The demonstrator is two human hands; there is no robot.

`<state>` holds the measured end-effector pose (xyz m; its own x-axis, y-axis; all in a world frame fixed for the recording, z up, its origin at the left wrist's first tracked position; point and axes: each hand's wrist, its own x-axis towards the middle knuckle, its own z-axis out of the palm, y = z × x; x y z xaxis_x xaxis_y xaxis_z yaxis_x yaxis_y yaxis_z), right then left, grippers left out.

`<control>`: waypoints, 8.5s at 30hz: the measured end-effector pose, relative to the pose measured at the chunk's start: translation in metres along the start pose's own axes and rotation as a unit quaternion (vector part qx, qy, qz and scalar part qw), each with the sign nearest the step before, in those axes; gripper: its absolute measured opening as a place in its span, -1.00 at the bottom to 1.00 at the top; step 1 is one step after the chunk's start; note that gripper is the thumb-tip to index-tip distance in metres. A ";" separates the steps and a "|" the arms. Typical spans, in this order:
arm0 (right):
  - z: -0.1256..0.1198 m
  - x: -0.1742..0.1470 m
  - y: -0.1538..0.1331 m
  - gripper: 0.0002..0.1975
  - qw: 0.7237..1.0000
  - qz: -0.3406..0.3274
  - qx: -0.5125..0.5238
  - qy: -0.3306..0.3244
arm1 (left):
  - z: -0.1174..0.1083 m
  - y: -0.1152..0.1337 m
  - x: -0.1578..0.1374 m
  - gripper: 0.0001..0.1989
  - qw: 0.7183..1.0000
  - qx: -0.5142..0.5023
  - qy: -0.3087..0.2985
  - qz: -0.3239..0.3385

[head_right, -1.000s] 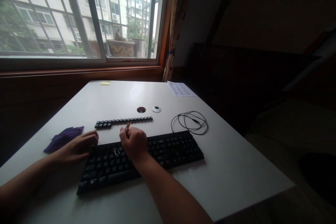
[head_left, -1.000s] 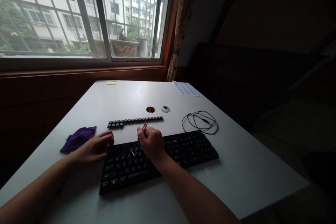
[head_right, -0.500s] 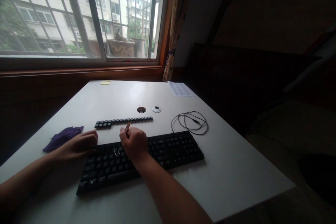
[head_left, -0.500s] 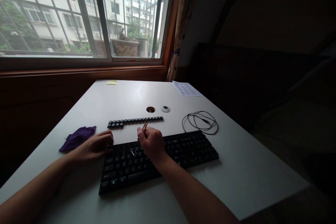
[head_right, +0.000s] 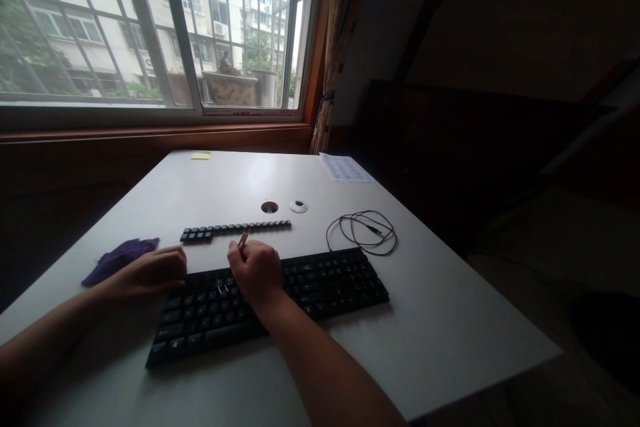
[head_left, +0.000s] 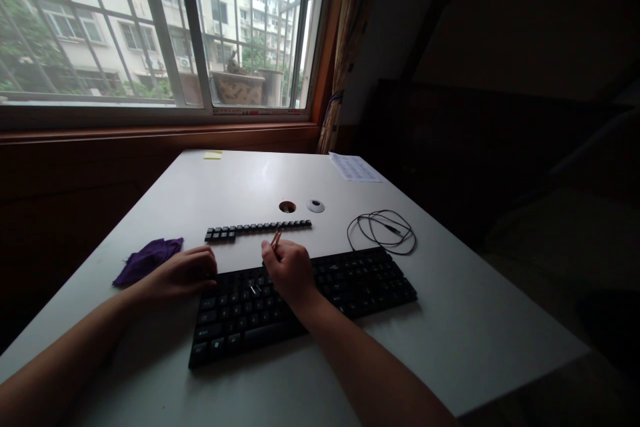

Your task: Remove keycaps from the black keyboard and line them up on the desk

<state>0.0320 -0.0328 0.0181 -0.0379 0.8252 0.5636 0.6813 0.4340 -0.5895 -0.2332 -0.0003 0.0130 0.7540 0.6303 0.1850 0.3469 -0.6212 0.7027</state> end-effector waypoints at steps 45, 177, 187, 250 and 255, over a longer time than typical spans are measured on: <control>-0.001 -0.002 0.001 -0.55 0.999 -0.040 -0.031 -0.016 | -0.001 -0.003 -0.003 -0.80 0.999 -0.025 -0.002 -0.025; -0.002 0.001 -0.006 -0.44 0.989 0.030 0.135 -0.046 | 0.030 -0.002 0.012 -0.79 0.989 0.082 0.120 0.007; -0.002 0.002 -0.008 -0.46 0.989 0.020 0.139 -0.044 | 0.032 -0.001 0.016 -0.84 0.984 0.111 0.138 0.003; 0.007 -0.005 -0.005 -0.74 0.993 -0.076 0.015 -0.087 | 0.017 -0.006 0.007 -0.80 0.975 -0.168 0.141 -0.045; 0.008 -0.006 -0.004 -0.75 0.992 -0.082 0.013 -0.090 | 0.017 -0.009 0.006 -0.80 0.973 -0.187 0.131 -0.040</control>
<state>0.0234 -0.0362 0.0124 -0.2785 0.7924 0.5428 0.6360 0.5756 -0.5140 -0.2227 0.0012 -0.0036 0.5471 0.7975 0.2543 0.1345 -0.3836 0.9136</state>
